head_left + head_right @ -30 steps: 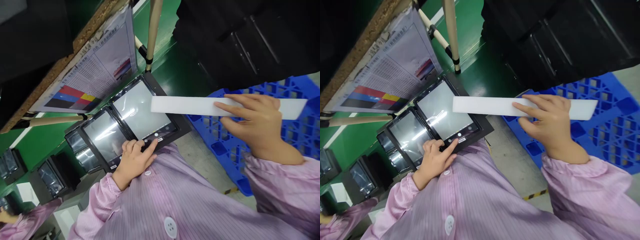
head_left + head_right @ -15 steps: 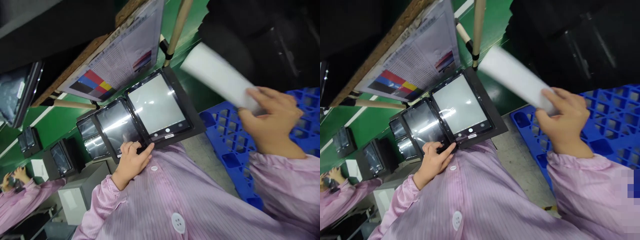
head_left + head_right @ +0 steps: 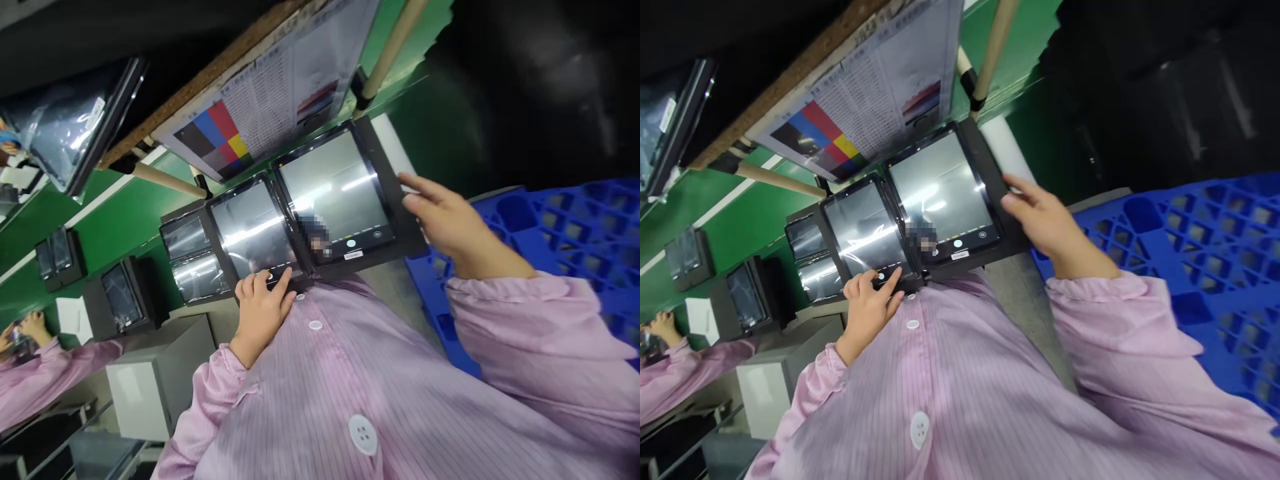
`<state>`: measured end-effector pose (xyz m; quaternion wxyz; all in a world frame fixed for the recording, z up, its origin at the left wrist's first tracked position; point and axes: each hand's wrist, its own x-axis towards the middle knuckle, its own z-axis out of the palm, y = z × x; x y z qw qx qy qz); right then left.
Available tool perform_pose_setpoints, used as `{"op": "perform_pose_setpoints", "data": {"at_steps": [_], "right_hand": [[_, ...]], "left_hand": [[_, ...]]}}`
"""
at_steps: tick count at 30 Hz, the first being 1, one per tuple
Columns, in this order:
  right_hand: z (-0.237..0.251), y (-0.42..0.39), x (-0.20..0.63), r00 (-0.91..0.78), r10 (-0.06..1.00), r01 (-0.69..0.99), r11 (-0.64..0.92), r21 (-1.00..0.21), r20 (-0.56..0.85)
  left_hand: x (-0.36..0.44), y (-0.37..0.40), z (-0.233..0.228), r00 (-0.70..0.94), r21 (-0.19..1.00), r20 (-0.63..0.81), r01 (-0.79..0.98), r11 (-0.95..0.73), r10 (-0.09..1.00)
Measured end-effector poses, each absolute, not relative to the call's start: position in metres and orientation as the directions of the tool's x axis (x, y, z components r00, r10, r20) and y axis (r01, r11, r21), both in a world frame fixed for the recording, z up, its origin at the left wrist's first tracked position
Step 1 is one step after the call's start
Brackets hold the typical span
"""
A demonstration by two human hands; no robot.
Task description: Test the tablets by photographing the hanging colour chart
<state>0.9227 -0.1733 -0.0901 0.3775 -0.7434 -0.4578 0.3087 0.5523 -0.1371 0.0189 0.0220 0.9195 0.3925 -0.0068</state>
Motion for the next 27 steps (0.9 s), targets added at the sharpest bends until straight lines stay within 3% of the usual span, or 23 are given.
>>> {"op": "perform_pose_setpoints", "data": {"at_steps": [6, 10, 15, 21, 27], "right_hand": [[-0.053, -0.180, 0.903, 0.265, 0.943, 0.433, -0.302, -0.849, -0.200], [-0.051, -0.177, 0.904, 0.284, 0.941, 0.518, -0.311, -0.797, -0.182], [-0.054, -0.177, 0.905, 0.285, 0.942, 0.463, -0.299, -0.834, -0.179], [-0.056, -0.172, 0.900, 0.374, 0.909, 0.411, -0.341, -0.845, -0.185], [-0.048, -0.169, 0.889, 0.475, 0.848, 0.313, -0.413, -0.855, -0.236]], "left_hand": [[0.519, -0.128, 0.010, 0.523, 0.213, 0.021, 0.830, -0.515, 0.852], [0.497, -0.121, -0.001, 0.379, 0.388, -0.095, 0.865, -0.317, 0.920], [0.484, -0.114, -0.008, 0.185, 0.472, -0.202, 0.879, -0.070, 0.962], [0.473, -0.105, -0.007, 0.031, 0.589, -0.290, 0.793, 0.153, 0.957], [0.469, -0.097, 0.007, -0.024, 0.798, -0.389, 0.491, 0.350, 0.921]]}}
